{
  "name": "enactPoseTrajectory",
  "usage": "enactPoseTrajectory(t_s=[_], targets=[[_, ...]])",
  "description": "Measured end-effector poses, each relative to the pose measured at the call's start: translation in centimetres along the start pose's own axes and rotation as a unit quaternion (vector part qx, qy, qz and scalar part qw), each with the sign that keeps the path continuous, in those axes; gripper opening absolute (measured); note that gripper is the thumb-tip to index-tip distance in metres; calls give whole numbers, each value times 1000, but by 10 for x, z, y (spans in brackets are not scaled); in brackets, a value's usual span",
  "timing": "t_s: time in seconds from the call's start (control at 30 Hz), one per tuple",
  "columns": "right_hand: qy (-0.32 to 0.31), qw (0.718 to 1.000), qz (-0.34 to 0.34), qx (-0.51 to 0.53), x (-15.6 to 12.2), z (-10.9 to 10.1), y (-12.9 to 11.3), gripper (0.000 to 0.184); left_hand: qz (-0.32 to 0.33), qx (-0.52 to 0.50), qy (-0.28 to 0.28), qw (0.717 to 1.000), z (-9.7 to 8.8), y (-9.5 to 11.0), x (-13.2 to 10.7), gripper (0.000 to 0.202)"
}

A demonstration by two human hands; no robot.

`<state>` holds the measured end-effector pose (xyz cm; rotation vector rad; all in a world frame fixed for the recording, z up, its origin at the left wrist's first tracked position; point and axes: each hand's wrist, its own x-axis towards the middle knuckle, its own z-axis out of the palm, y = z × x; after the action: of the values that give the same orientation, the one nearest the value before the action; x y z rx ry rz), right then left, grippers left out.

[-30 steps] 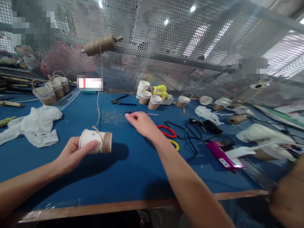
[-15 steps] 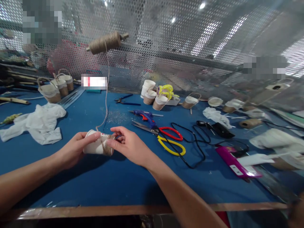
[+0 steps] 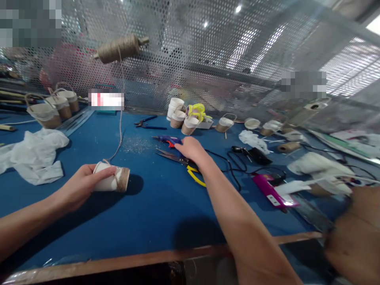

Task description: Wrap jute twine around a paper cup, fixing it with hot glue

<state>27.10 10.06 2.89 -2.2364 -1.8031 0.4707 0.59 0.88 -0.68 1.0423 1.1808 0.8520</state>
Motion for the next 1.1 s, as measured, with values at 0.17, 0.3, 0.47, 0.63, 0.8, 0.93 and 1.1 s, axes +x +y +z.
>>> enactPoseTrajectory(t_s=[0.17,0.3,0.47,0.63,0.8,0.93,1.1], targets=[[-54,998,36,1,16,14,8,26,16,3,7,1000,2,0,1,31],[-26,997,25,75,8,12,3,24,25,13,11,1000,3,1,0,31],[6,972,-48,228,-33,-4,-5,26,50,30,5,998,3,-3,1,31],[-92,941,-112,306,-85,-4,-12,15,88,85,4,992,3,-6,0,33],[-155,924,-179,300,-114,6,-21,16,108,123,12,986,2,-2,0,34],[-123,958,-134,220,-125,12,-25,21,87,117,8,989,1,1,4,34],[-75,974,-163,136,-128,15,-27,30,63,131,11,989,1,2,6,38]])
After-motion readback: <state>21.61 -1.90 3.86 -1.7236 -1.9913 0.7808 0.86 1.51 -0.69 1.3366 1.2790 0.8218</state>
